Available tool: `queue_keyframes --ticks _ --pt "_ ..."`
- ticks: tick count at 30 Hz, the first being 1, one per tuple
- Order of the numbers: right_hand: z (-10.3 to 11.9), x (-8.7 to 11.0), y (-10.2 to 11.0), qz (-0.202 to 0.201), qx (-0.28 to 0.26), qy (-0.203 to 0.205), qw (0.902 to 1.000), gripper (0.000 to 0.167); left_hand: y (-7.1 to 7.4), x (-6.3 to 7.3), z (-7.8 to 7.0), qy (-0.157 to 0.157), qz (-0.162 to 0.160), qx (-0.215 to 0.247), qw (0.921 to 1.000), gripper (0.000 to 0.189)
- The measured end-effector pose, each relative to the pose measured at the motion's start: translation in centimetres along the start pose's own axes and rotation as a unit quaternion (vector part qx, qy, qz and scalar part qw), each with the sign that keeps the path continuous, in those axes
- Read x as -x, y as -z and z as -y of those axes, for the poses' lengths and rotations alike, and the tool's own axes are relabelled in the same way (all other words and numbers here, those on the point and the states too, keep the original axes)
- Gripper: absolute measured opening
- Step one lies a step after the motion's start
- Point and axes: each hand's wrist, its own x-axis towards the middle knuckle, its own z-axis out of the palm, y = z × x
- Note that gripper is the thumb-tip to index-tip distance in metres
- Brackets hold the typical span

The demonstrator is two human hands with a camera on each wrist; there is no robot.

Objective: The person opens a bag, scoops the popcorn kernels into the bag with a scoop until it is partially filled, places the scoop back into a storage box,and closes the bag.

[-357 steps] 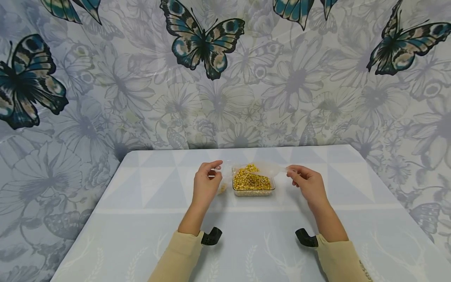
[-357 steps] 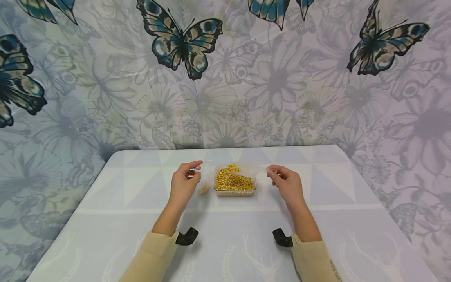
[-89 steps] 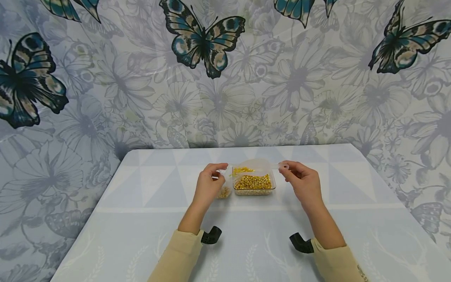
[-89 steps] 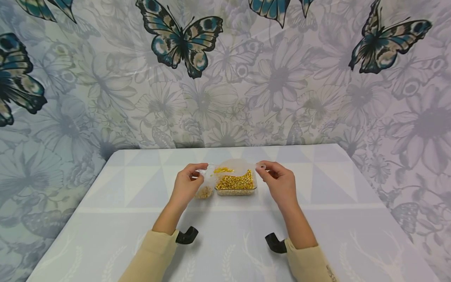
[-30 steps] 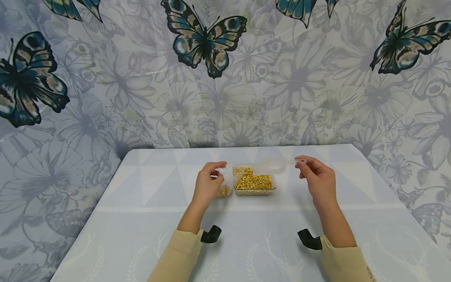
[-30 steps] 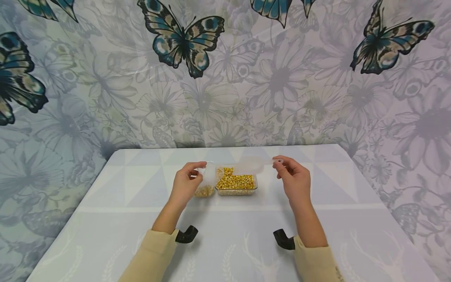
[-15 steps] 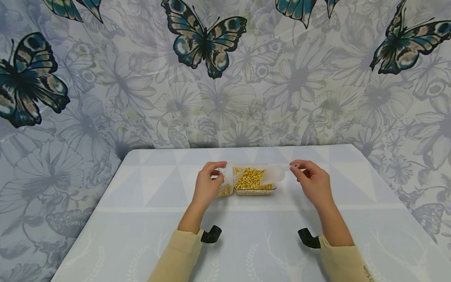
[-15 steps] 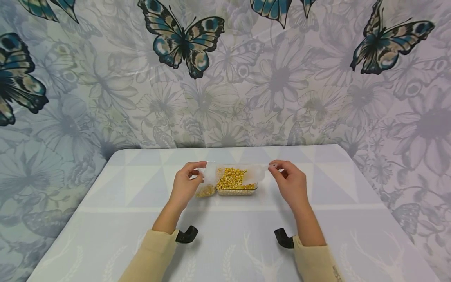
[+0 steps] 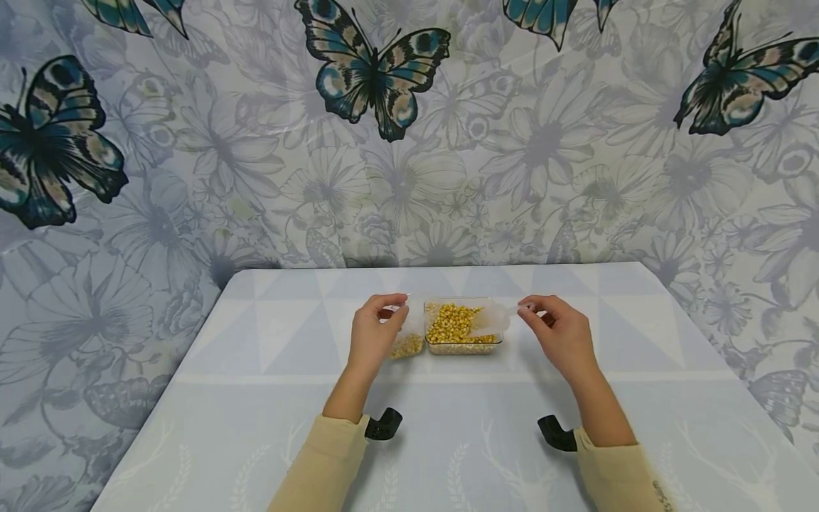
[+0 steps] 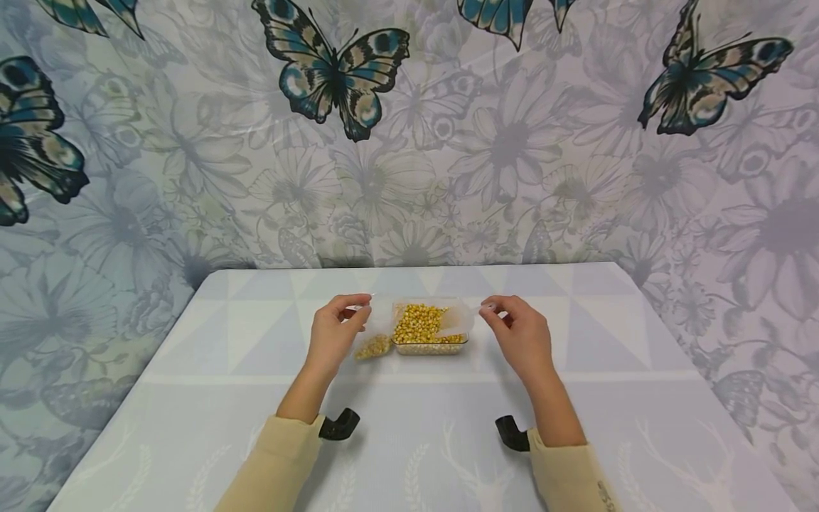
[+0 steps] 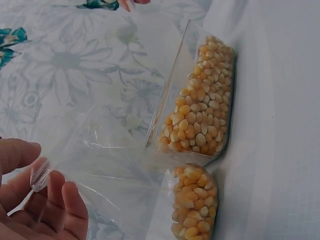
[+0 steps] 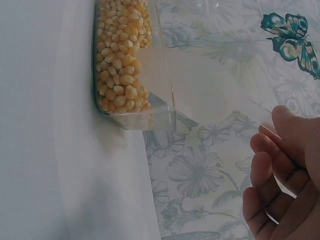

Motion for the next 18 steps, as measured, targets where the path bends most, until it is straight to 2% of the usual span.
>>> queue_keyframes --ticks 6,11,18 --pt "0.04 0.12 -0.3 0.019 0.014 0.02 0.9995 0.014 0.0 0.0 -0.04 0.002 -0.015 -0.005 0.9999 0.021" --pt "-0.23 0.12 -0.24 0.033 0.022 0.009 0.9992 0.016 -0.04 -0.03 -0.06 -0.003 -0.019 -0.016 0.9997 0.025" --pt "-0.73 0.21 -0.28 0.085 0.047 -0.01 0.9953 0.022 -0.04 0.09 -0.05 -0.015 -0.007 -0.022 0.9996 0.03"
